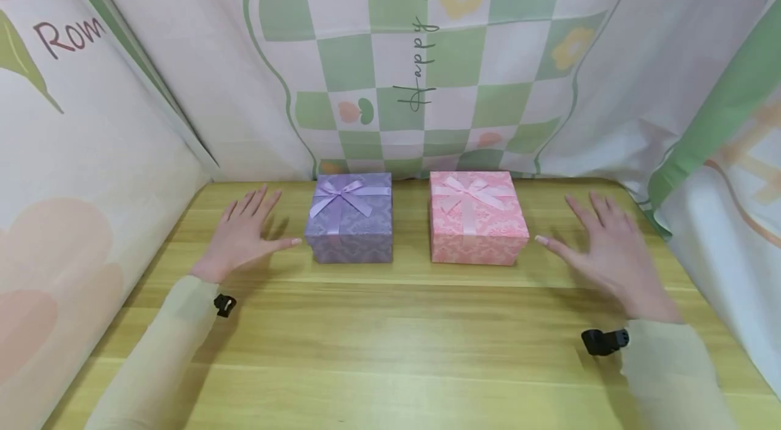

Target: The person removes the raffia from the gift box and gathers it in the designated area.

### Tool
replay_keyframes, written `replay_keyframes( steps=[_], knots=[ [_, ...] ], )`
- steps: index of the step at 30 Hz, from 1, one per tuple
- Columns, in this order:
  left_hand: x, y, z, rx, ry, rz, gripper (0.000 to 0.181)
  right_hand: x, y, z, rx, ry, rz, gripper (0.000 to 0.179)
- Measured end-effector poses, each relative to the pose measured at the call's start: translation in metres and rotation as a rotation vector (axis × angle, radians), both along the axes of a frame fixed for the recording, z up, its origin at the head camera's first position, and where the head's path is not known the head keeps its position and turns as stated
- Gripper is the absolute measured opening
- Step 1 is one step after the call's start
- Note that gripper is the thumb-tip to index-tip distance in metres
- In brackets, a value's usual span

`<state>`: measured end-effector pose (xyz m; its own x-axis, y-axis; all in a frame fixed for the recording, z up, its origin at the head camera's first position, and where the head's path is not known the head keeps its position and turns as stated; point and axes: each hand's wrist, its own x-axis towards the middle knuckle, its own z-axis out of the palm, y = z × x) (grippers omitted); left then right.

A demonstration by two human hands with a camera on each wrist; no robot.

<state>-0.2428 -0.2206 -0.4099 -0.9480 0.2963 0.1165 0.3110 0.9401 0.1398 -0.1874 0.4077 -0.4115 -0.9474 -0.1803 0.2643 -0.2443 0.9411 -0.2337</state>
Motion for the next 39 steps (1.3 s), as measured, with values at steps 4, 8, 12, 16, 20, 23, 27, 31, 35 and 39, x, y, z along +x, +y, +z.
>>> replay_keyframes(
  steps=[4, 8, 12, 16, 20, 23, 27, 31, 35, 39],
  knots=[
    [0.000, 0.006, 0.008, 0.044, -0.005, -0.021, 0.117, 0.001, -0.009, 0.020, -0.034, 0.036, 0.014, 0.085],
    [0.002, 0.015, 0.013, 0.150, -0.026, -0.054, 0.120, 0.001, -0.024, 0.038, -0.111, 0.041, 0.037, 0.074],
    [0.004, 0.025, 0.011, 0.364, -0.070, -0.065, 0.122, 0.002, -0.045, 0.052, -0.219, 0.009, 0.048, 0.072],
    [0.007, 0.037, 0.005, 0.536, -0.106, -0.063, 0.121, 0.003, -0.072, 0.059, -0.293, 0.001, 0.030, 0.080],
    [0.012, 0.050, -0.003, 0.646, -0.128, -0.060, 0.119, 0.006, -0.104, 0.061, -0.356, 0.000, 0.053, 0.085],
    [0.015, 0.058, -0.009, 0.700, -0.139, -0.054, 0.119, 0.010, -0.131, 0.062, -0.458, -0.054, 0.091, 0.084],
    [0.018, 0.064, -0.014, 0.710, -0.167, -0.045, 0.120, 0.015, -0.167, 0.053, -0.623, -0.131, 0.193, 0.080],
    [0.020, 0.068, -0.017, 0.716, -0.194, -0.059, 0.119, 0.020, -0.202, 0.046, -0.749, -0.210, 0.290, 0.081],
    [0.020, 0.071, -0.019, 0.774, -0.200, -0.090, 0.115, 0.020, -0.231, 0.036, -0.789, -0.294, 0.317, 0.087],
    [0.018, 0.074, -0.022, 0.862, -0.169, -0.145, 0.110, 0.014, -0.253, 0.018, -0.801, -0.369, 0.302, 0.097]
  ],
)
